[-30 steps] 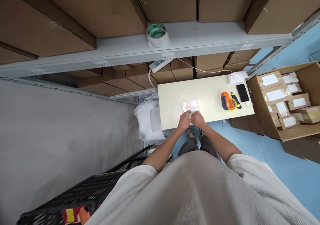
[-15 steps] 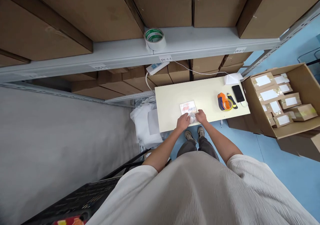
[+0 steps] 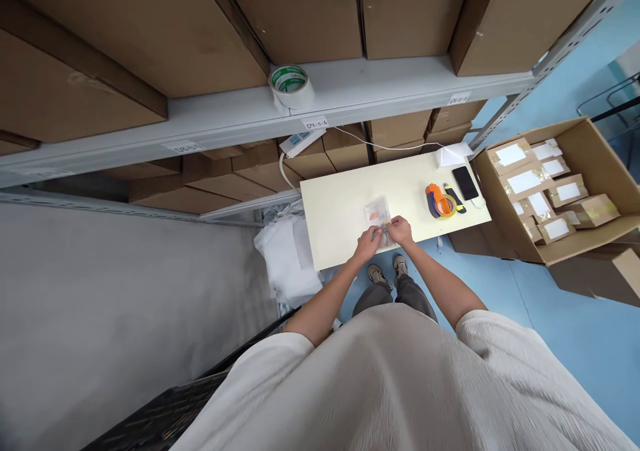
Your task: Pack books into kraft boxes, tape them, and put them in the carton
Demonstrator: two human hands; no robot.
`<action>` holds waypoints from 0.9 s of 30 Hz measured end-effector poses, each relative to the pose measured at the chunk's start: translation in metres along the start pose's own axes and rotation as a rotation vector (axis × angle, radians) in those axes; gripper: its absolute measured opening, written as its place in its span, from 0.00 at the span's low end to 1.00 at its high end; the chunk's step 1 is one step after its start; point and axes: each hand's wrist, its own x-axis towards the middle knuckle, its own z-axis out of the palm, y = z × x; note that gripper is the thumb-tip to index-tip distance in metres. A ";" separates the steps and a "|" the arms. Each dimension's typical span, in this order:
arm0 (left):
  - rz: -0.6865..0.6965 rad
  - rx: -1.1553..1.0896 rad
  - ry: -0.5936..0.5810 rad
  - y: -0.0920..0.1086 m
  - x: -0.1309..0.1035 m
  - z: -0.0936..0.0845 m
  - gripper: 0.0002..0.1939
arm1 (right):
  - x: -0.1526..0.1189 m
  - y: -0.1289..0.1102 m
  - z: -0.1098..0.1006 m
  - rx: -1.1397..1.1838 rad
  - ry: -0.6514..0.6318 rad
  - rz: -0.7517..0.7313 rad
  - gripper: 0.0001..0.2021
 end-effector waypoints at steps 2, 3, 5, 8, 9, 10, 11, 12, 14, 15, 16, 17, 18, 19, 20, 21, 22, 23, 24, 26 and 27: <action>-0.031 -0.123 -0.035 0.010 0.006 0.008 0.14 | -0.001 0.001 -0.013 0.016 0.033 -0.016 0.08; -0.038 -0.190 -0.052 0.013 0.008 0.011 0.16 | -0.002 0.002 -0.019 0.022 0.042 -0.020 0.09; -0.035 -0.307 -0.072 0.018 0.010 0.016 0.18 | -0.005 0.003 -0.025 0.052 0.036 -0.024 0.10; -0.022 -0.400 -0.055 0.016 0.009 0.016 0.21 | -0.011 0.000 -0.024 0.194 -0.074 -0.031 0.17; -0.020 -0.415 -0.043 0.014 0.008 0.014 0.21 | -0.013 -0.001 -0.022 0.252 -0.116 -0.035 0.21; -0.019 -0.424 -0.029 0.012 0.006 0.011 0.20 | -0.015 -0.004 -0.019 0.300 -0.150 -0.036 0.24; -0.019 -0.431 -0.014 0.009 0.005 0.008 0.19 | -0.017 -0.006 -0.015 0.334 -0.173 -0.035 0.26; -0.020 -0.439 -0.001 0.006 0.004 0.005 0.17 | -0.019 -0.008 -0.011 0.358 -0.191 -0.032 0.28; -0.028 -0.458 0.019 -0.001 0.001 -0.001 0.14 | -0.022 -0.013 -0.004 0.388 -0.229 -0.023 0.29; -0.037 -0.467 0.031 -0.005 0.000 -0.004 0.13 | -0.022 -0.015 0.000 0.398 -0.257 -0.017 0.29; -0.051 -0.471 0.049 -0.009 -0.001 -0.007 0.11 | -0.023 -0.017 0.004 0.404 -0.285 -0.012 0.30; -0.067 -0.466 0.077 -0.014 -0.002 -0.010 0.10 | -0.023 -0.018 0.008 0.404 -0.308 -0.010 0.30; -0.085 -0.452 0.109 -0.019 -0.004 -0.014 0.09 | -0.023 -0.019 0.012 0.400 -0.325 -0.011 0.30; -0.102 -0.432 0.142 -0.024 -0.005 -0.017 0.09 | -0.022 -0.020 0.017 0.393 -0.339 -0.013 0.29; -0.120 -0.411 0.168 -0.030 -0.006 -0.021 0.08 | -0.022 -0.020 0.021 0.388 -0.351 -0.015 0.29; -0.141 -0.393 0.182 -0.035 -0.007 -0.025 0.09 | -0.021 -0.020 0.026 0.384 -0.361 -0.018 0.28; -0.166 -0.381 0.188 -0.041 -0.007 -0.028 0.09 | -0.020 -0.020 0.031 0.379 -0.369 -0.019 0.27; -0.195 -0.378 0.188 -0.046 -0.008 -0.031 0.09 | -0.020 -0.020 0.036 0.371 -0.375 -0.018 0.26; -0.226 -0.382 0.187 -0.051 -0.007 -0.033 0.10 | -0.019 -0.020 0.042 0.359 -0.381 -0.016 0.25; -0.294 -0.407 0.199 -0.061 -0.004 -0.037 0.11 | -0.018 -0.020 0.053 0.325 -0.391 -0.013 0.24; -0.329 -0.419 0.212 -0.064 -0.003 -0.038 0.13 | -0.017 -0.019 0.058 0.304 -0.395 -0.014 0.24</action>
